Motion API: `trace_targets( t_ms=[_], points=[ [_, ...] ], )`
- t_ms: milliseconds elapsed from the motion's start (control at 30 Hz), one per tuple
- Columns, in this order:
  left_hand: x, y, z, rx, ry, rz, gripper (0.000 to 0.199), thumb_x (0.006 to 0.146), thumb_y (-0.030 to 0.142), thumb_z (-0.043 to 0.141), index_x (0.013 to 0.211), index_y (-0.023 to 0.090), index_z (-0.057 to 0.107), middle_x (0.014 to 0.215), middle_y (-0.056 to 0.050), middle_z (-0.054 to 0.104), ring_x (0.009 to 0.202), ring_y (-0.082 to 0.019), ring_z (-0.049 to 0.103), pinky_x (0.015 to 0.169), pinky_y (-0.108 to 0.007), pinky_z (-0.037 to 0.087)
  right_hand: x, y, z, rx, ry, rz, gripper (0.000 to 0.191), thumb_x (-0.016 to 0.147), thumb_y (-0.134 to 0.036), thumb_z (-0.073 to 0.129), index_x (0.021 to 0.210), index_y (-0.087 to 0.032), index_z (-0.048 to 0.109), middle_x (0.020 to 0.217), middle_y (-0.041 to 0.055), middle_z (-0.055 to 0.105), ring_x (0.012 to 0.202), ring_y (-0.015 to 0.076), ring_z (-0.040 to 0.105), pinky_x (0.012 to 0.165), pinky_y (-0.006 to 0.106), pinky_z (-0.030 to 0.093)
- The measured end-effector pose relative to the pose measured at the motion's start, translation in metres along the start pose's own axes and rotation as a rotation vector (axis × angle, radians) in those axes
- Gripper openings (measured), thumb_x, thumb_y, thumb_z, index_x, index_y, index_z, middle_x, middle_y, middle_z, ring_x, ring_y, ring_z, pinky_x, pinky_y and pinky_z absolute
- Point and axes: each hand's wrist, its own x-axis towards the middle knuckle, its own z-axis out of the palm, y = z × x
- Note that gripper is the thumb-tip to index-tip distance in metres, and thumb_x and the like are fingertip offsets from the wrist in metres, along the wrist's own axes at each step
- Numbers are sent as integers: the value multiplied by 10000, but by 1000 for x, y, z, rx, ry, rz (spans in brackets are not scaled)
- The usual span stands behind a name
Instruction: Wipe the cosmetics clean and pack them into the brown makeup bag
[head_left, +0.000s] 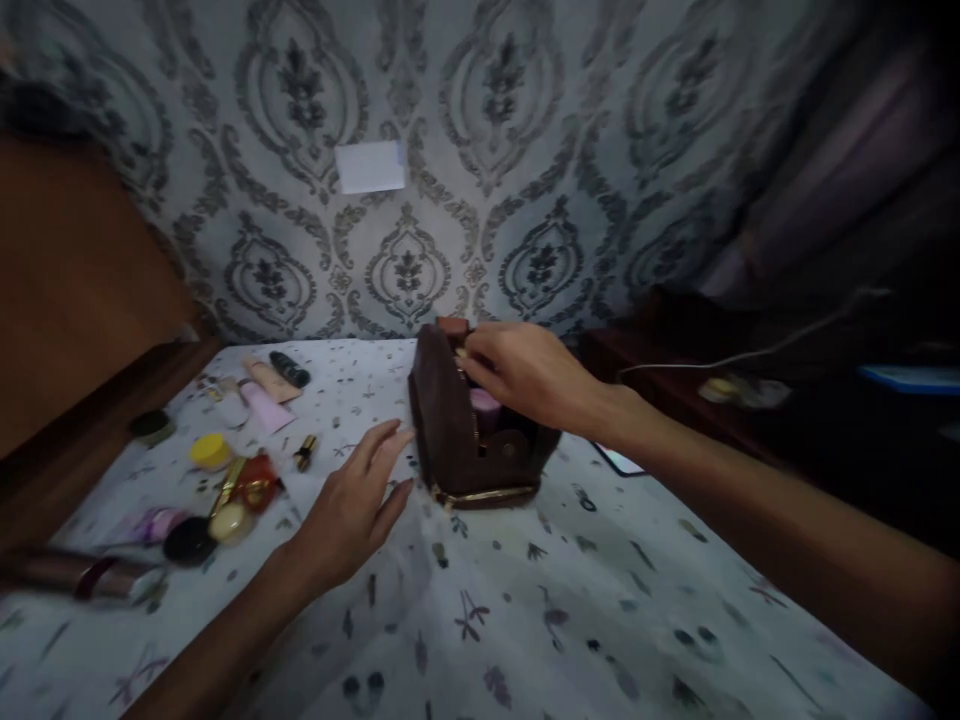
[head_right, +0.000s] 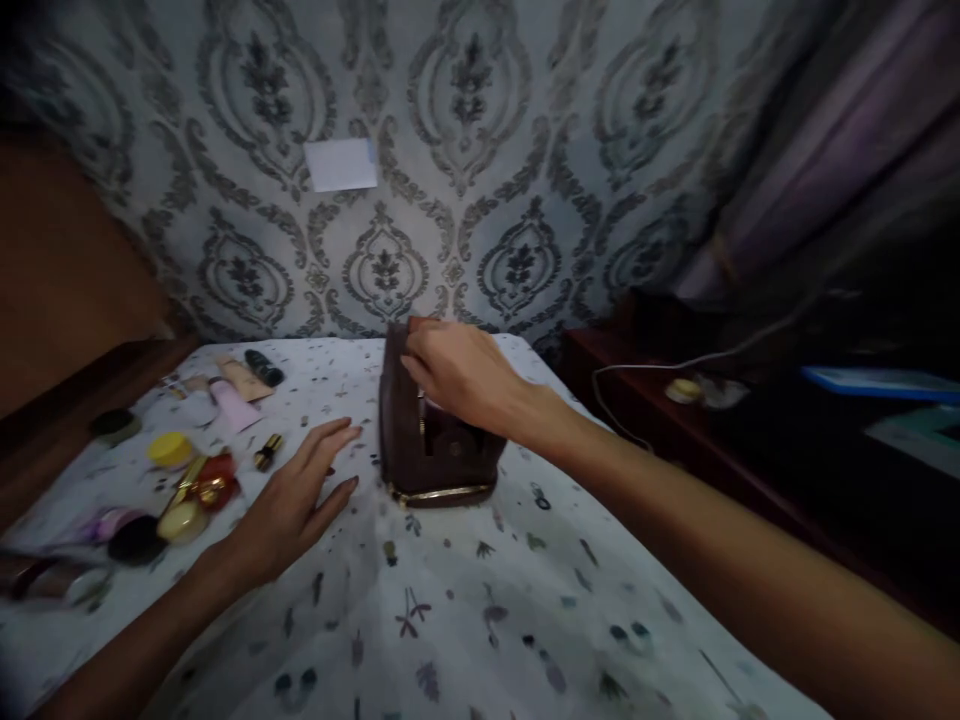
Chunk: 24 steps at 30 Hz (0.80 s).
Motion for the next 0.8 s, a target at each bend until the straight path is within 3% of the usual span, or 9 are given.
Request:
trace_targets(
  t_ms=[133,233,333,433,533,633,800],
  points=[
    [-20,-18,-7,83,-26,1,192,986,234,435,1085,200,596,1365,-149,533,1227,-255,571,993,-431,521,-19,-42,13,172,271,-179,345,954,-257,487,619,-181,519,617,7,536,537,122,474,545,271,273],
    [-27,-33,-14,129,-55,-42,183,986,232,435,1034,188,606,1295,-134,583,1192,-247,578,988,-414,516,-25,-77,35,367,314,-363,371,965,-198,476,595,-185,486,557,-22,475,500,99,454,531,257,282],
    [-31,-46,-18,164,-90,-84,178,967,216,452,1035,176,612,1212,-125,616,1124,-247,594,949,-398,523,-20,-109,58,517,200,-370,321,953,-175,479,634,-176,519,604,-11,525,522,99,489,538,241,312],
    [-35,-59,-12,167,-109,-120,175,924,175,494,1044,165,621,1109,-109,643,1048,-234,609,907,-370,527,1,-132,79,604,25,-233,215,911,-183,519,705,-167,578,686,14,608,612,127,562,589,239,360],
    [-40,-70,0,170,-116,-130,172,905,159,508,1006,162,647,1050,-104,672,1010,-239,616,892,-380,517,38,-148,102,650,-85,-102,130,883,-192,533,829,-167,648,811,41,685,744,160,617,683,258,412],
    [-45,-77,10,170,-105,-125,173,918,191,511,968,149,671,1042,-115,693,1035,-262,615,928,-423,492,79,-163,128,700,-190,-3,166,884,-212,541,968,-162,675,906,63,719,814,172,643,749,273,450],
    [-46,-82,11,137,-90,-113,185,899,181,523,941,118,692,1014,-131,717,1017,-270,637,944,-421,488,131,-209,162,716,-304,-36,263,893,-275,592,1116,-151,656,1017,90,719,934,197,651,842,302,462]
  ],
)
